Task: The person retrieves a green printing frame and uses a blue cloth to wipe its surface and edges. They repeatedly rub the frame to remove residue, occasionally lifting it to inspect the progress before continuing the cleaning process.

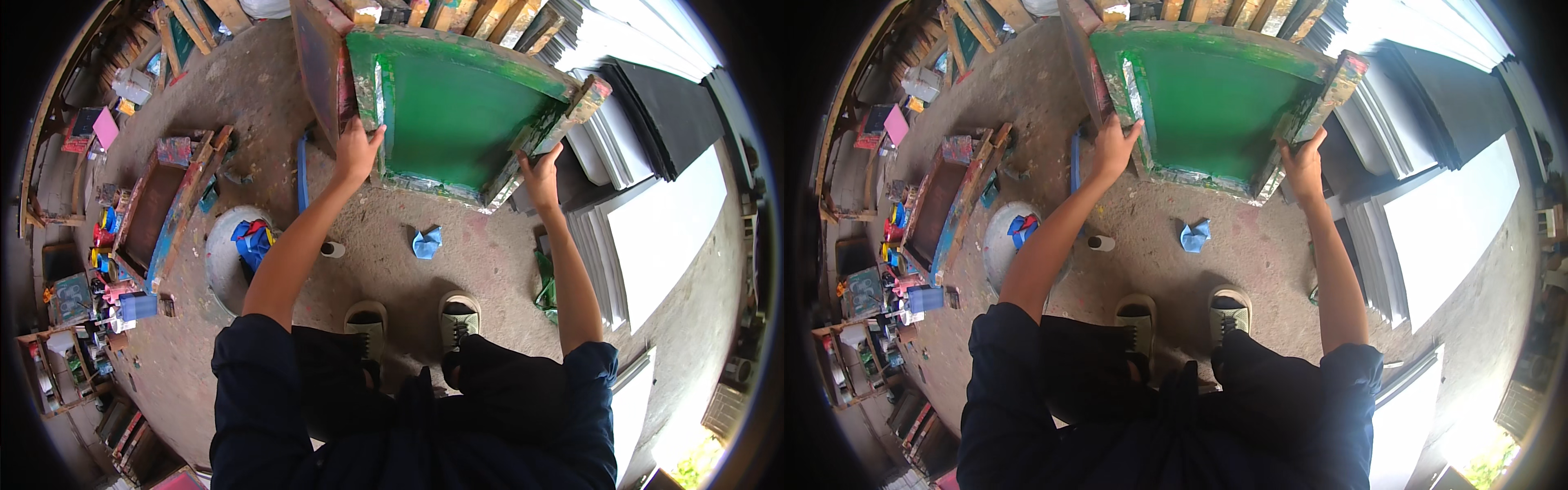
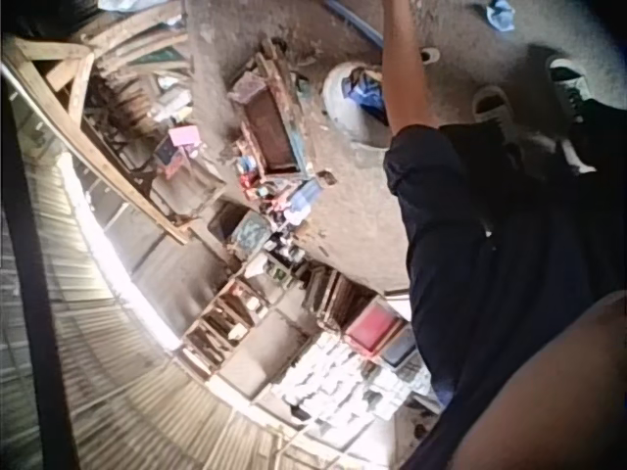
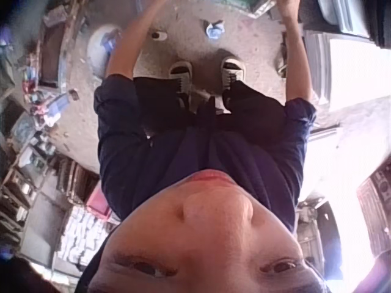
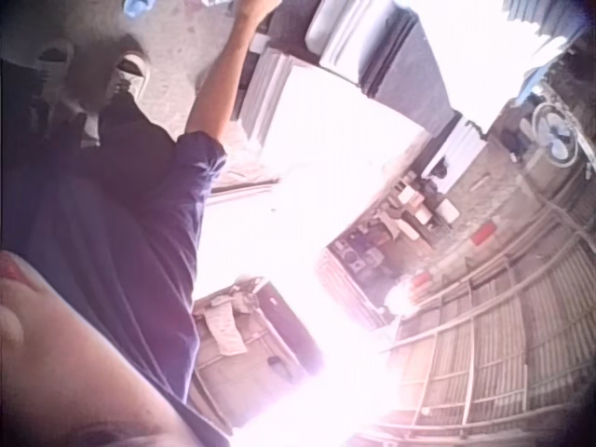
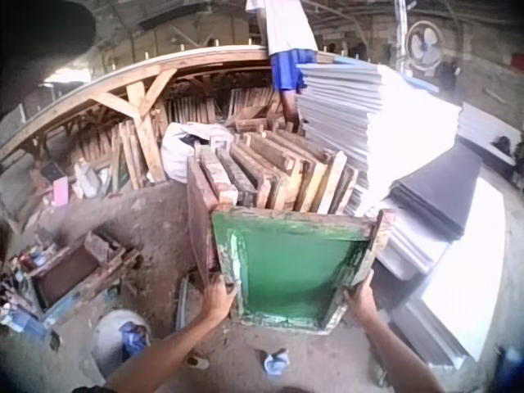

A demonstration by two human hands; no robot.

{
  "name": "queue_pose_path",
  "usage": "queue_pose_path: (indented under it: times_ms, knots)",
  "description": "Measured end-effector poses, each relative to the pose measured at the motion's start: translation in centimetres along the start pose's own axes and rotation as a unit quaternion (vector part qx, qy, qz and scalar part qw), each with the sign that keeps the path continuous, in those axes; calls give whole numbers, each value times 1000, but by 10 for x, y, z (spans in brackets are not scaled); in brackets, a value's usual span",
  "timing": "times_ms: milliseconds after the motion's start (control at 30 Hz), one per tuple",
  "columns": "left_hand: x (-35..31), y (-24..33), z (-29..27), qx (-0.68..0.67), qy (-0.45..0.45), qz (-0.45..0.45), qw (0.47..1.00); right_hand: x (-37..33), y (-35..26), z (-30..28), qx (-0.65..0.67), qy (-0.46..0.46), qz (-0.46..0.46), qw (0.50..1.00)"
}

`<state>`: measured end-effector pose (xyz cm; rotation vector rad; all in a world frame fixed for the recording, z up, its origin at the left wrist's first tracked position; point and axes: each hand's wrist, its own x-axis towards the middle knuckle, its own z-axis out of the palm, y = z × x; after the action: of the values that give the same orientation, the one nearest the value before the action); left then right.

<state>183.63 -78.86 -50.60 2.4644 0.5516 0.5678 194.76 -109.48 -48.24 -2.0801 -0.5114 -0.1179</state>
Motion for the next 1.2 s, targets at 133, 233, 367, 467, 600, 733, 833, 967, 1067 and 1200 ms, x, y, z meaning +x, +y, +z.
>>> queue_pose_path:
  times_ms: [133,233,367,467,600,733,833,967,1067,1200]
  knots:
    - [-1,3,-8,42,20,63,997,6,-3,-13,14,-19,-26,999]
    - [-13,11,-35,33,-20,73,997,11,-24,-25,18,-59,77,995]
    - [-27,10,-47,-13,-32,90,995,15,-22,-26,34,-65,49,996]
    - [-31,5,-49,-6,-42,68,997,14,-29,-21,27,-80,57,995]
    - [-32,2,-47,-33,-30,61,997,12,-21,-12,29,-64,-10,997]
    - [-37,-8,-40,-7,-40,80,996,11,-10,2,31,-74,17,997]
    - [-39,-11,-39,-28,-45,76,996,14,-9,4,27,-76,4,997]
    - [-41,-14,-39,-31,-45,77,996,9,-16,5,33,-100,40,994]
    - [-46,-21,-34,-46,-50,30,997,10,-11,12,34,-95,-4,995]
    - [-46,-33,-33,-65,-98,-24,993,12,-10,21,18,-96,-14,995]
